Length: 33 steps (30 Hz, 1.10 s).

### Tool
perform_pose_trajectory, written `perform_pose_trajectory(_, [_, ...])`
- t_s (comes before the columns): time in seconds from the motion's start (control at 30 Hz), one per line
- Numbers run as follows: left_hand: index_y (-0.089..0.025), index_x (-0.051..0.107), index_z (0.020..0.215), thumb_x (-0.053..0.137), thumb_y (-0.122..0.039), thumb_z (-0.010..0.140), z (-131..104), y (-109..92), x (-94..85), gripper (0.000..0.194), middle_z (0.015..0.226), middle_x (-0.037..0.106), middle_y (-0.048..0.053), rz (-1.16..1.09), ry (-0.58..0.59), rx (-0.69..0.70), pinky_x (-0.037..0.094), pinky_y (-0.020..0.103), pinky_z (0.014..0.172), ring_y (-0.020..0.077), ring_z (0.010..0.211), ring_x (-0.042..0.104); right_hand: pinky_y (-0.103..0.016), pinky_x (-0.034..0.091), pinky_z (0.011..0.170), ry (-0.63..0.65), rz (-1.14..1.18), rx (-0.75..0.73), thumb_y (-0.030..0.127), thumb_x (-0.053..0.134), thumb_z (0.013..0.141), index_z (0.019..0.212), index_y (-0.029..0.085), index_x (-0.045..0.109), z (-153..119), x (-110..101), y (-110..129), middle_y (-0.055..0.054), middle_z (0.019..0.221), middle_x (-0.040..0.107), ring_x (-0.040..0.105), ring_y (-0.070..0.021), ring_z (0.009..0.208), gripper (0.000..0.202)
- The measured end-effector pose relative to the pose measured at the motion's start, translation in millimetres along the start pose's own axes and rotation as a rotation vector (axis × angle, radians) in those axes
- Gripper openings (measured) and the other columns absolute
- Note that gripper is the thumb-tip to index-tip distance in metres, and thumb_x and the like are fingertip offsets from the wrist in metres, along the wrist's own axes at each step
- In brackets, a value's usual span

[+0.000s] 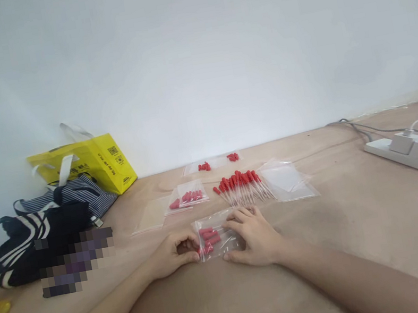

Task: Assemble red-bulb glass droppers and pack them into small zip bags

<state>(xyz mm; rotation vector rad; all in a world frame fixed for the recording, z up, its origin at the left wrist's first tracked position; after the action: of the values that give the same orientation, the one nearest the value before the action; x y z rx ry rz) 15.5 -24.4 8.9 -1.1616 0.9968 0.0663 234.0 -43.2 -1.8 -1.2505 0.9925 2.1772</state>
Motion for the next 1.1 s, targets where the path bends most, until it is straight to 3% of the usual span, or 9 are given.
perform_pose_trajectory(0.2, [-0.019, 0.068, 0.078, 0.057, -0.035, 0.074, -0.3, -7.7, -2.3, 0.02, 0.08, 0.062, 0.004, 0.039, 0.022, 0.119, 0.043, 0.025, 0.071, 0.0153, 0.077, 0.055, -0.04, 0.034, 0.083, -0.005, 0.028, 0.101, 0.053, 0.057, 0.066, 0.116, 0.021, 0.048, -1.8, 3.8, -4.3, -0.01, 0.112, 0.049, 0.046, -0.025, 0.099, 0.059])
perform_pose_trajectory(0.33, [-0.018, 0.067, 0.078, 0.052, -0.034, 0.078, -1.4, -2.2, -2.3, 0.022, 0.08, 0.06, 0.005, 0.048, 0.03, 0.127, 0.042, 0.024, 0.069, 0.0146, 0.076, 0.054, -0.037, 0.039, 0.08, -0.061, 0.085, 0.094, 0.047, 0.059, 0.066, 0.11, 0.02, 0.052, -1.9, 3.8, -6.2, -0.009, 0.106, 0.05, 0.048, -0.0228, 0.094, 0.052])
perform_pose_trajectory(0.47, [-0.016, 0.064, 0.078, 0.059, -0.039, 0.07, -1.4, 4.2, 0.0, 0.025, 0.06, 0.05, -0.002, 0.145, -0.115, 0.005, 0.036, 0.02, 0.052, 0.0089, 0.055, 0.043, -0.034, 0.041, 0.076, -0.084, 0.13, 0.09, 0.042, 0.062, 0.064, 0.106, 0.019, 0.053, -1.1, 4.1, -7.3, -0.008, 0.098, 0.051, 0.049, -0.0213, 0.09, 0.049])
perform_pose_trajectory(0.57, [-0.016, 0.061, 0.076, 0.061, -0.044, 0.065, -1.3, 3.9, 0.9, 0.03, 0.055, 0.041, -0.006, 0.247, -0.183, -0.003, 0.032, 0.019, 0.05, 0.008, 0.052, 0.037, -0.033, 0.042, 0.073, -0.096, 0.144, 0.099, 0.04, 0.062, 0.065, 0.103, 0.02, 0.054, -0.5, 4.8, -7.6, -0.006, 0.095, 0.051, 0.05, -0.0203, 0.087, 0.044])
perform_pose_trajectory(0.7, [-0.016, 0.059, 0.073, 0.059, -0.04, 0.068, -2.4, 2.2, -1.4, 0.024, 0.066, 0.05, -0.002, 0.241, -0.177, 0.029, 0.037, 0.022, 0.059, 0.0101, 0.061, 0.044, -0.033, 0.042, 0.072, -0.131, 0.121, 0.142, 0.037, 0.059, 0.068, 0.099, 0.02, 0.055, -0.4, 6.5, -9.2, -0.006, 0.092, 0.052, 0.051, -0.0194, 0.083, 0.036])
perform_pose_trajectory(0.87, [-0.016, 0.058, 0.067, 0.06, -0.032, 0.07, -6.3, 1.0, -1.7, 0.017, 0.08, 0.055, 0.003, 0.167, -0.206, 0.055, 0.042, 0.026, 0.071, 0.0141, 0.075, 0.052, -0.038, 0.037, 0.08, -0.223, -0.055, 0.168, 0.022, 0.052, 0.072, 0.097, 0.02, 0.056, -0.4, 8.0, -14.1, -0.007, 0.098, 0.053, 0.047, -0.0235, 0.094, 0.026])
perform_pose_trajectory(1.1, [-0.016, 0.049, 0.056, 0.061, -0.037, 0.067, -6.6, 0.0, 1.4, 0.028, 0.081, 0.059, 0.003, 0.263, -0.239, 0.061, 0.041, 0.027, 0.071, 0.0152, 0.076, 0.054, -0.028, 0.042, 0.065, -0.116, 0.107, 0.242, 0.024, 0.05, 0.074, 0.087, 0.019, 0.054, -1.6, 12.0, -10.1, -0.004, 0.088, 0.053, 0.054, -0.0146, 0.071, 0.015])
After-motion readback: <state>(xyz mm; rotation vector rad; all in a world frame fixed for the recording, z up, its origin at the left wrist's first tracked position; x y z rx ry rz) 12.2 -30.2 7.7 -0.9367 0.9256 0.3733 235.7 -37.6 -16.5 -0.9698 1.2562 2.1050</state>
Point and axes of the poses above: each hand's wrist, its own z-axis towards the middle knuckle, its own x-axis out of the palm, y = z × x, the point moved 2 cm from there along z, towards the middle knuckle
